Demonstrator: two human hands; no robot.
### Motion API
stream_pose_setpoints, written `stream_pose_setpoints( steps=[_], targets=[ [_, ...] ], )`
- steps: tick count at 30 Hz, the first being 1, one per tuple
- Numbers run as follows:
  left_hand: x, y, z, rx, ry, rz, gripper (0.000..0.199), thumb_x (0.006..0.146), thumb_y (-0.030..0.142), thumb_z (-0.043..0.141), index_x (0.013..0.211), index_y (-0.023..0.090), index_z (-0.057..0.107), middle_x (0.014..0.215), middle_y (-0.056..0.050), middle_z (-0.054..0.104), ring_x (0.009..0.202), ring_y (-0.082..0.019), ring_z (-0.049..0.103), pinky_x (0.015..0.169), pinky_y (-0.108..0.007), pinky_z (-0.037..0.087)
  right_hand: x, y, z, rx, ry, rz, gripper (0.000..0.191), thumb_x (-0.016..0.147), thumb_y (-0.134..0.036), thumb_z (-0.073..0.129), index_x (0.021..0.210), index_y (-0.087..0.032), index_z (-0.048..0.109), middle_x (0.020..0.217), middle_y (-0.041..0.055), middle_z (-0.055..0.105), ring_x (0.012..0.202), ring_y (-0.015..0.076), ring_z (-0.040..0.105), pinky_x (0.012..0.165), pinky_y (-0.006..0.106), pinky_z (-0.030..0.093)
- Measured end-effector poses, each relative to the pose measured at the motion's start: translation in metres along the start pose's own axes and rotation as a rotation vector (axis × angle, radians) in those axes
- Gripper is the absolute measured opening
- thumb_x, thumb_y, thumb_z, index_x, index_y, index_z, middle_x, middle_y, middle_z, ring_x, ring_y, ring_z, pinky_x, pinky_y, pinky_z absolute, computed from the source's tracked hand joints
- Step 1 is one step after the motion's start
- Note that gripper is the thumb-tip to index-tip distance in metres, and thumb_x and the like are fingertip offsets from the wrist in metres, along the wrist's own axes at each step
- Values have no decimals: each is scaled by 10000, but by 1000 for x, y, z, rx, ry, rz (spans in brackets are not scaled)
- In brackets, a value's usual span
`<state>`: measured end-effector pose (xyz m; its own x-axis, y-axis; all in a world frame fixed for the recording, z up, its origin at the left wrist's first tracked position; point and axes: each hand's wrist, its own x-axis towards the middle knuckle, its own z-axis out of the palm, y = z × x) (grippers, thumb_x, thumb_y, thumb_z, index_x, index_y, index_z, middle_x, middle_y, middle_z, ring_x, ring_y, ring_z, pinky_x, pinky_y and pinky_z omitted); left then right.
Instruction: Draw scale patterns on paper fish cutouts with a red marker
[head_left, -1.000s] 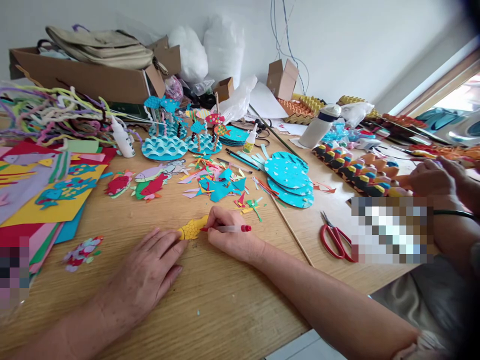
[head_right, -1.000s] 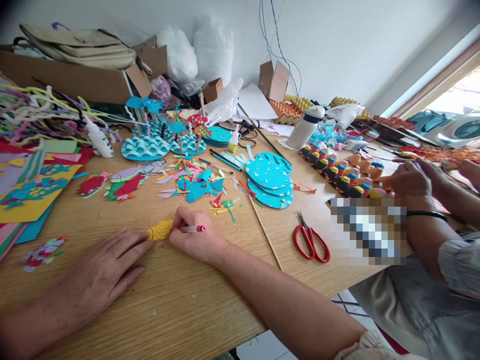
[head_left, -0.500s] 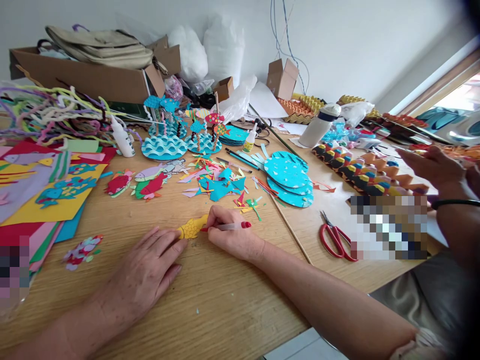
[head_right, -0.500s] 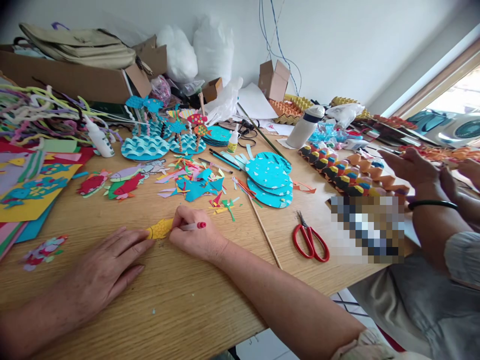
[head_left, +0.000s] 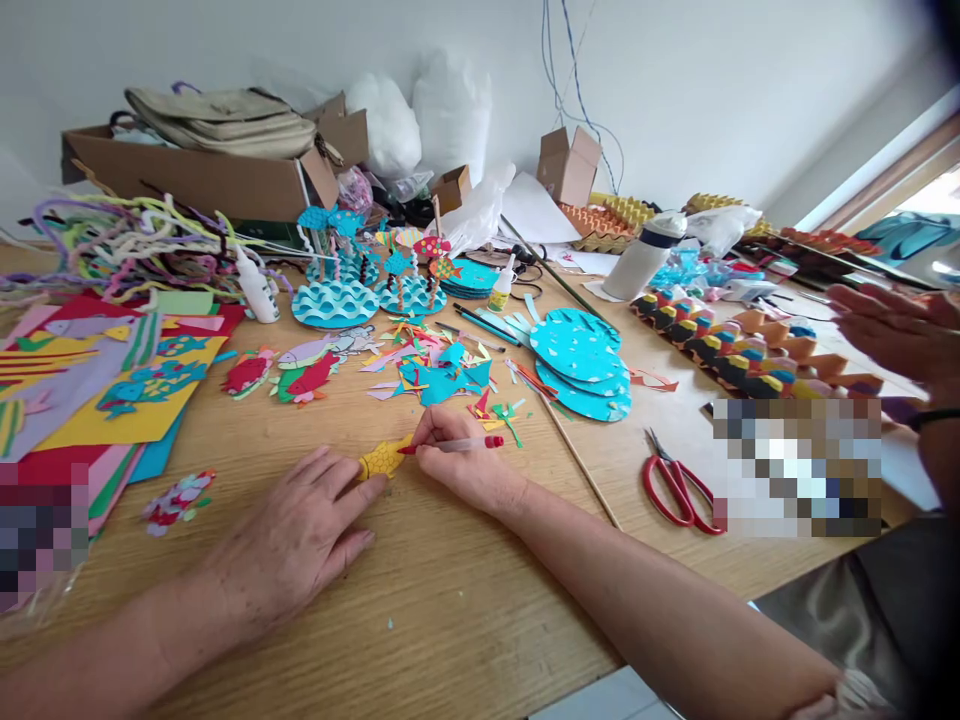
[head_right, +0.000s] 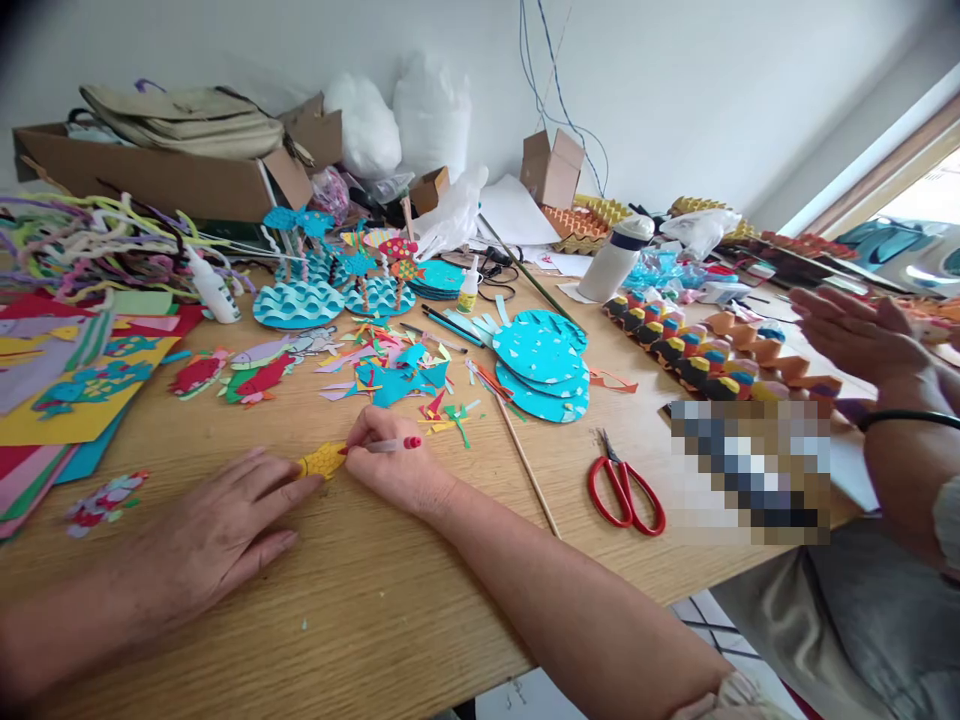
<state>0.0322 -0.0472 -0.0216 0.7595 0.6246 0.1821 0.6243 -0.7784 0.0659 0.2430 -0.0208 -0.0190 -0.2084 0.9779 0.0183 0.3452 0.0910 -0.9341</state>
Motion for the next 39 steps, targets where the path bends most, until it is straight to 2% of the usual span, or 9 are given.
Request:
stream_pose_setpoints(
  steps=[4, 9, 15, 23, 39],
  targets=[
    [11, 7, -7, 17, -76, -40, 343, 825, 233, 517, 1163, 223, 576, 907, -53, 558, 877, -234, 522, 827, -424, 457, 0, 0, 0, -54, -24, -8, 100, 605, -92, 509, 645, -184, 513, 544, -67, 483, 500, 83, 419, 469, 192, 299],
    [17, 17, -8, 83, -116, -80, 386, 825, 236, 543, 1206, 176, 559, 900, -84, 539, 843, -258, 501, 743, -425, 466, -1, -1, -1, -89, -47, -29, 103, 610, -91, 526, 649, -184, 507, 543, -66, 485, 502, 90, 429, 459, 197, 293],
    [15, 20, -1, 132, -60, -86, 357, 837, 247, 527, 1185, 178, 571, 856, -74, 518, 824, -256, 481, 727, -410, 463, -2, -2, -2, -85, -68, -33, 105, 619, -95, 524, 664, -187, 501, 545, -65, 486, 508, 93, 436, 464, 196, 307],
    [12, 18, 7, 122, -2, -94, 368, 805, 226, 571, 1170, 178, 580, 877, -77, 513, 855, -264, 474, 763, -426, 461, 0, -2, 7, -137, -6, -40, 86, 647, -111, 518, 684, -189, 518, 547, -70, 478, 500, 86, 420, 467, 194, 292],
    [11, 15, 11, 117, 112, -76, 371, 785, 233, 588, 1155, 201, 581, 1087, -127, 533, 961, -283, 490, 852, -460, 442, 2, -5, 8, -140, -8, -6, 113, 621, -84, 514, 659, -190, 503, 537, -70, 467, 501, 88, 415, 471, 196, 285]
  ],
)
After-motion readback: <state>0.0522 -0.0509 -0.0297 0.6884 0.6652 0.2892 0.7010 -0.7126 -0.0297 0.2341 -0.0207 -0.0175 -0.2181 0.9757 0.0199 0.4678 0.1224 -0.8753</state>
